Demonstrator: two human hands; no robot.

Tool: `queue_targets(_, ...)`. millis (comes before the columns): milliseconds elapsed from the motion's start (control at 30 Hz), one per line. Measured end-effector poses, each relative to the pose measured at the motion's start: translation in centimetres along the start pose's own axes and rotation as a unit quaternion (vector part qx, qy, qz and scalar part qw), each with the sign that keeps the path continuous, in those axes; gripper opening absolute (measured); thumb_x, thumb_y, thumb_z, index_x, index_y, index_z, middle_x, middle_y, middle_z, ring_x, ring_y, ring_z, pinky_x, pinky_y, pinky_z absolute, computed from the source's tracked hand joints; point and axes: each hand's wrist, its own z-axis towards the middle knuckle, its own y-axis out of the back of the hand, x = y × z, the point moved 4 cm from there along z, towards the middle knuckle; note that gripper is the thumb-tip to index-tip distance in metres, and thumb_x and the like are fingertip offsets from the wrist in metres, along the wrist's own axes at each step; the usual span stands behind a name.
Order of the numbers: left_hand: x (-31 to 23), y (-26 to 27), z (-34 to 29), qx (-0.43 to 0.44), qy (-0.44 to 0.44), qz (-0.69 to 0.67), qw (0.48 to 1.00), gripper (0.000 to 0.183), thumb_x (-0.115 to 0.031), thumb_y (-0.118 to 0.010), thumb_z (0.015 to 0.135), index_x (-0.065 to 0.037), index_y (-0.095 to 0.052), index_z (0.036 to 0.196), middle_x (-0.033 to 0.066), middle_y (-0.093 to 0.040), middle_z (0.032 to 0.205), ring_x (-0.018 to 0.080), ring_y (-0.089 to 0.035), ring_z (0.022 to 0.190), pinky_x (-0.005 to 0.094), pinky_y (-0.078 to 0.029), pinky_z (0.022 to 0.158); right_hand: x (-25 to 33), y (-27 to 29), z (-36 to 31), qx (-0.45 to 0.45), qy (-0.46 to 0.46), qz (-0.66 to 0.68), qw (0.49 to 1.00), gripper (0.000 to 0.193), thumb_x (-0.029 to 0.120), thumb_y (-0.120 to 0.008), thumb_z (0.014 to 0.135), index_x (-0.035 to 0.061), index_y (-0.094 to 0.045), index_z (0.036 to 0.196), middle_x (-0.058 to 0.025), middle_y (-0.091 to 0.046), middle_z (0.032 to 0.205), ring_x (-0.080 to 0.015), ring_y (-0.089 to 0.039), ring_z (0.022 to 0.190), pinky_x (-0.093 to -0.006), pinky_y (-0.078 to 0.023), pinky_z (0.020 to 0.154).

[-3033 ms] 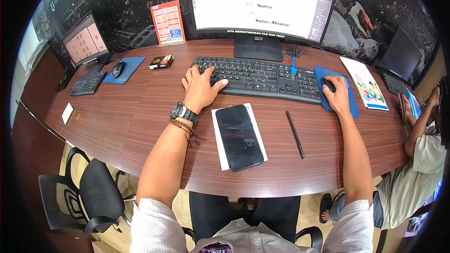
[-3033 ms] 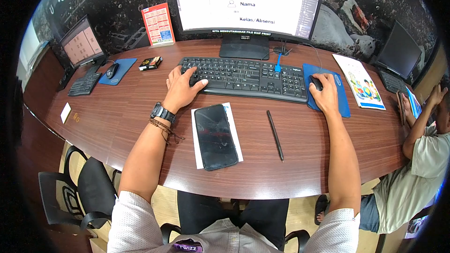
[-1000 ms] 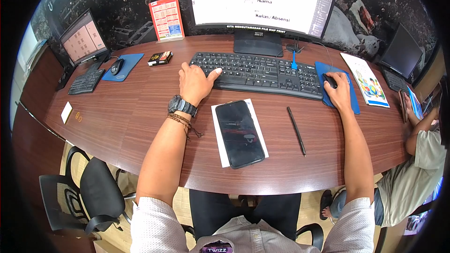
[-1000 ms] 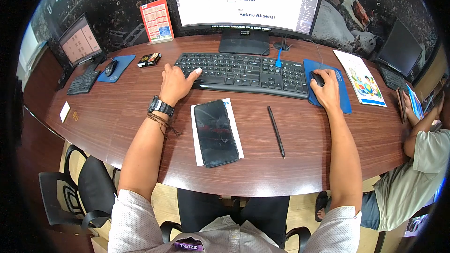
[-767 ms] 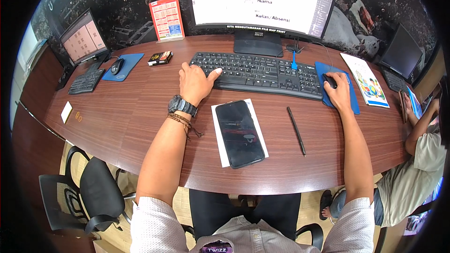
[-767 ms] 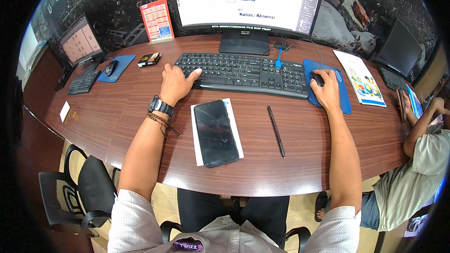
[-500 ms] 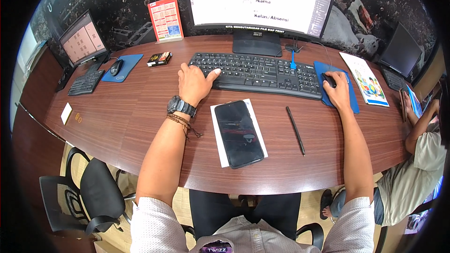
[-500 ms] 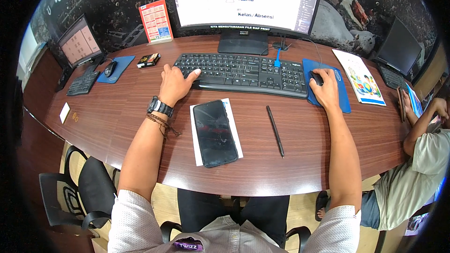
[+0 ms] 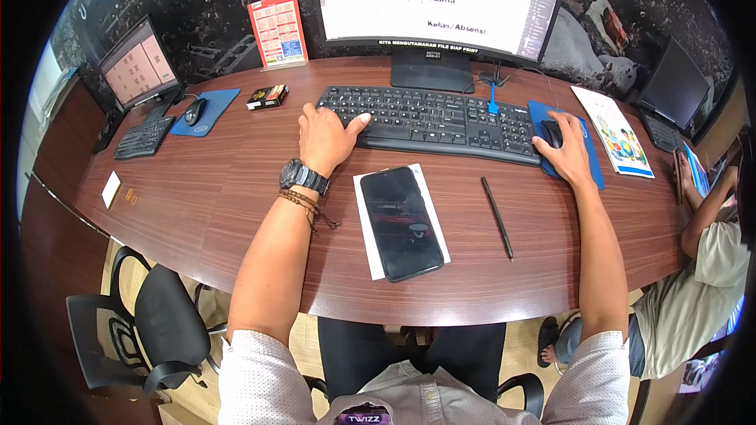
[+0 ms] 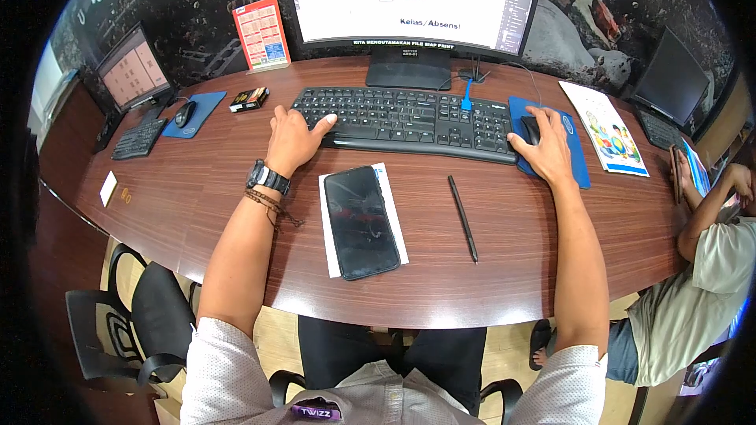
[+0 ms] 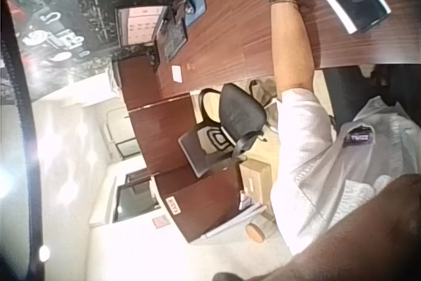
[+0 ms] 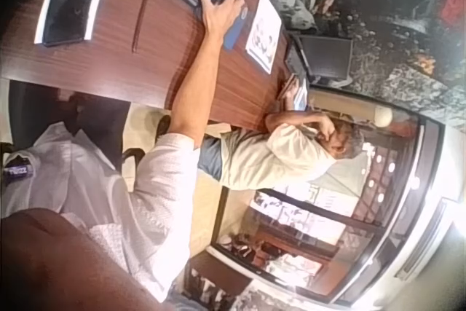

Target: Using a computer and graphic design software to create or edit a logo of a graduation cap while discussing with another person.

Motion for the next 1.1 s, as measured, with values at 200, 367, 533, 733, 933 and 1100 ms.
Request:
queue_targets(200,0.2,-0.5,-0.1,-0.022,-0.008,0.004,1.0,0.079,-0.058,-0.072,0.083,0.017,-0.059,0.107,0.0297,-0.052,0.115,0.0445,-0.053,0.107,0.0508,-0.048,0.091,-0.3,0.1,0.2,0.007,-0.007,0.03,1.0,0.05,0.036,-0.071,0.084,0.0097,-0.063,0.126,-0.0165,-0.052,0.135,-0.0365,-0.053,0.124,-0.0442,-0.045,0.102)
queue_targets(367,0.2,-0.8,-0.2,-0.03,-0.025,-0.003,0.999,0.079,-0.057,-0.072,0.083,0.014,-0.055,0.11,0.0284,-0.052,0.115,0.044,-0.052,0.108,0.0514,-0.045,0.094,1.2,0.2,0.2,-0.015,0.013,-0.001,1.0,0.036,0.028,-0.066,0.088,0.0085,-0.067,0.118,-0.0184,-0.053,0.133,-0.0369,-0.05,0.127,-0.0444,-0.043,0.103)
queue_targets(533,-0.1,-0.9,-0.3,-0.01,-0.024,0.006,1.0,0.078,-0.058,-0.071,0.083,0.013,-0.055,0.11,0.0287,-0.051,0.117,0.0448,-0.05,0.112,0.0533,-0.043,0.096,8.3,-1.7,-1.0,0.051,0.184,0.018,0.981,0.029,0.024,-0.063,0.091,0.0114,-0.068,0.117,-0.0201,-0.049,0.137,-0.0422,-0.034,0.138,-0.0517,-0.029,0.115)
queue_targets(733,-0.4,-1.2,-0.5,-0.003,-0.028,0.01,1.0,0.079,-0.06,-0.069,0.084,0.012,-0.055,0.112,0.0296,-0.048,0.122,0.0455,-0.046,0.117,0.0573,-0.039,0.099,10.0,-2.8,-1.9,0.093,0.195,0.013,0.976,0.027,0.026,-0.061,0.095,0.0141,-0.068,0.118,-0.0187,-0.043,0.143,-0.0411,-0.027,0.142,-0.0516,-0.025,0.117)
queue_targets(933,-0.3,-1.3,-0.5,-0.002,-0.031,0.007,0.999,0.081,-0.06,-0.068,0.084,0.013,-0.054,0.115,0.0303,-0.047,0.126,0.046,-0.045,0.121,0.0597,-0.036,0.101,10.1,-2.9,-1.9,0.105,0.191,0.015,0.976,0.027,0.027,-0.059,0.097,0.0146,-0.068,0.119,-0.0182,-0.041,0.145,-0.0411,-0.027,0.142,-0.0515,-0.025,0.117)
queue_targets(1100,-0.3,-1.3,-0.4,0.009,-0.026,0.003,1.0,0.081,-0.061,-0.068,0.084,0.013,-0.054,0.116,0.0309,-0.046,0.128,0.0467,-0.043,0.122,0.0599,-0.036,0.102,10.6,-2.5,-2.0,0.099,0.195,0.05,0.974,0.027,0.027,-0.058,0.097,0.0158,-0.068,0.119,-0.0176,-0.04,0.147,-0.0403,-0.027,0.142,-0.051,-0.025,0.118)
